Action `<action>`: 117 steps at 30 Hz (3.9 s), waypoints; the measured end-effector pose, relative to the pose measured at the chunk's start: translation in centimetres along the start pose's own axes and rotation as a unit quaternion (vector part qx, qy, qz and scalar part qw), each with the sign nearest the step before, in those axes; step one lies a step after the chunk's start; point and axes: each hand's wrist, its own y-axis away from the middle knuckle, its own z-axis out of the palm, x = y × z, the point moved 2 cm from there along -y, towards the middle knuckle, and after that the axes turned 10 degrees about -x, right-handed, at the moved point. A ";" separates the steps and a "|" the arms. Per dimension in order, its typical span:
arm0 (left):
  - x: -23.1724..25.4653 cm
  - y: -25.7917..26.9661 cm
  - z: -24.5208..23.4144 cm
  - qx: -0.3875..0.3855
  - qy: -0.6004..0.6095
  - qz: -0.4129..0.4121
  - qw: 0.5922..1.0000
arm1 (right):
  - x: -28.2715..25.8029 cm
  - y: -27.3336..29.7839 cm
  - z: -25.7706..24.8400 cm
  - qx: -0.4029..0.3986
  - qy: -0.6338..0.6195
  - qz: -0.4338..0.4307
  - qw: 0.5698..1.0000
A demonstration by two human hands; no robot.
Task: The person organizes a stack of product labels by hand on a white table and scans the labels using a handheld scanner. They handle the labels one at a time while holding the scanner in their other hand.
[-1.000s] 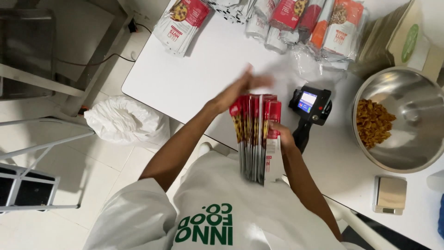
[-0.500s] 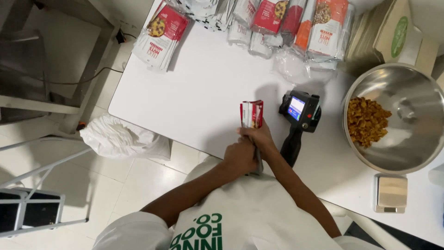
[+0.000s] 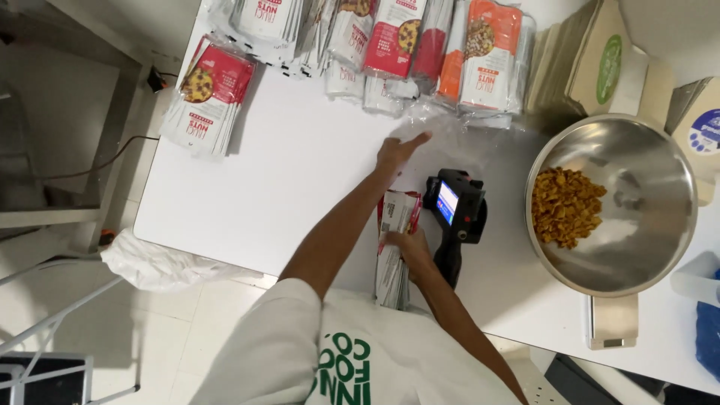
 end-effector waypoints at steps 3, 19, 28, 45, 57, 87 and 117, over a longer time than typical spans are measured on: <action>-2.4 -4.4 0.2 0.087 0.120 0.068 0.987 | 0.4 -0.3 -0.8 0.011 -0.045 0.000 0.999; -8.2 22.3 -10.8 0.046 -0.275 0.489 0.827 | -3.4 1.7 1.2 -0.443 -0.230 -0.123 0.857; -17.1 24.3 -9.7 0.135 -0.084 0.401 0.902 | 5.1 -2.1 2.5 -0.230 -0.013 -0.012 0.973; -14.4 23.8 -8.1 0.197 0.103 0.265 0.938 | 0.9 6.6 9.0 -0.217 0.069 -0.064 0.972; -14.9 24.5 -9.8 0.217 0.289 0.173 0.916 | 1.3 7.0 11.3 -0.286 0.237 -0.127 0.920; -15.5 29.1 -6.6 0.278 -0.098 0.401 0.867 | -2.5 10.4 15.0 -0.099 0.591 -0.009 0.801; -3.8 19.9 -25.9 0.382 -0.290 0.151 0.865 | -18.9 -22.4 -3.2 0.291 0.419 -0.263 0.819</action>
